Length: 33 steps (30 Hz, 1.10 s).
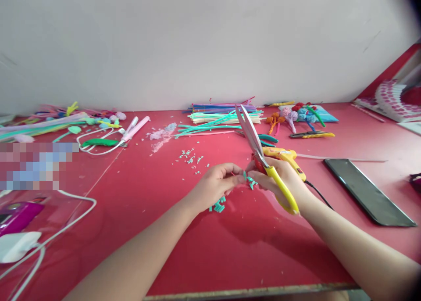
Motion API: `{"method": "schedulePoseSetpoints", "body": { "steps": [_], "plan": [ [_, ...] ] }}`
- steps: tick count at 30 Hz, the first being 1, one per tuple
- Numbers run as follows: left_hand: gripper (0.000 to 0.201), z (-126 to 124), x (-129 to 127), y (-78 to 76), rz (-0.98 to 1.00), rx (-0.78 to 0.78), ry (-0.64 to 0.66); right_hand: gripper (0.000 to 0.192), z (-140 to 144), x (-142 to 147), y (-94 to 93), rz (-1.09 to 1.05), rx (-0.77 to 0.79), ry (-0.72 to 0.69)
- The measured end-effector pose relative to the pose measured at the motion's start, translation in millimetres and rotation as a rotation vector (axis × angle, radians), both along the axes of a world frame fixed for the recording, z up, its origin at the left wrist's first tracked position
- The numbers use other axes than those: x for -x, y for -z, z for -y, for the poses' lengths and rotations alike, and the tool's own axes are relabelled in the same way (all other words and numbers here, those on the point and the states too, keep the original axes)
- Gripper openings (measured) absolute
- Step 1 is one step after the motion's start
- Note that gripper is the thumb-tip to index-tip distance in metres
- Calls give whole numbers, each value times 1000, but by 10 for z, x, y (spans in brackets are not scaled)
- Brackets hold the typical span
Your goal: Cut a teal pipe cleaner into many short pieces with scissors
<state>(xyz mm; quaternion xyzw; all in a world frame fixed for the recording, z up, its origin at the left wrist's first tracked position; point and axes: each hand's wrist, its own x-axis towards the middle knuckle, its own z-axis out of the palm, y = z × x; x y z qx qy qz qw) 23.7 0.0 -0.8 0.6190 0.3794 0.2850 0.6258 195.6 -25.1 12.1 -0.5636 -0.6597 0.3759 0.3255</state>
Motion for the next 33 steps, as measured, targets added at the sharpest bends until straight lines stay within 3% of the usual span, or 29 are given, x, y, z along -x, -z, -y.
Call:
{"method": "schedulePoseSetpoints", "body": {
  "steps": [10,16,20,24,29,33],
  "plan": [
    [20,7,6,7,-96,26,96,9,-2,-25,66,-38,65,-41],
    [14,75,-27,-39,-233,-333,-73,7,-24,11,166,-8,63,13],
    [12,109,-48,-45,-254,-451,-132,14,-21,46,186,47,40,33],
    [12,40,-23,-23,-149,-319,-222,22,-38,27,147,158,-30,45],
    [18,-88,54,-30,22,-78,-436,30,-61,-1,159,528,-187,129],
    [18,-120,97,-74,175,-21,-524,32,-56,28,206,727,-240,148]
  ]
}}
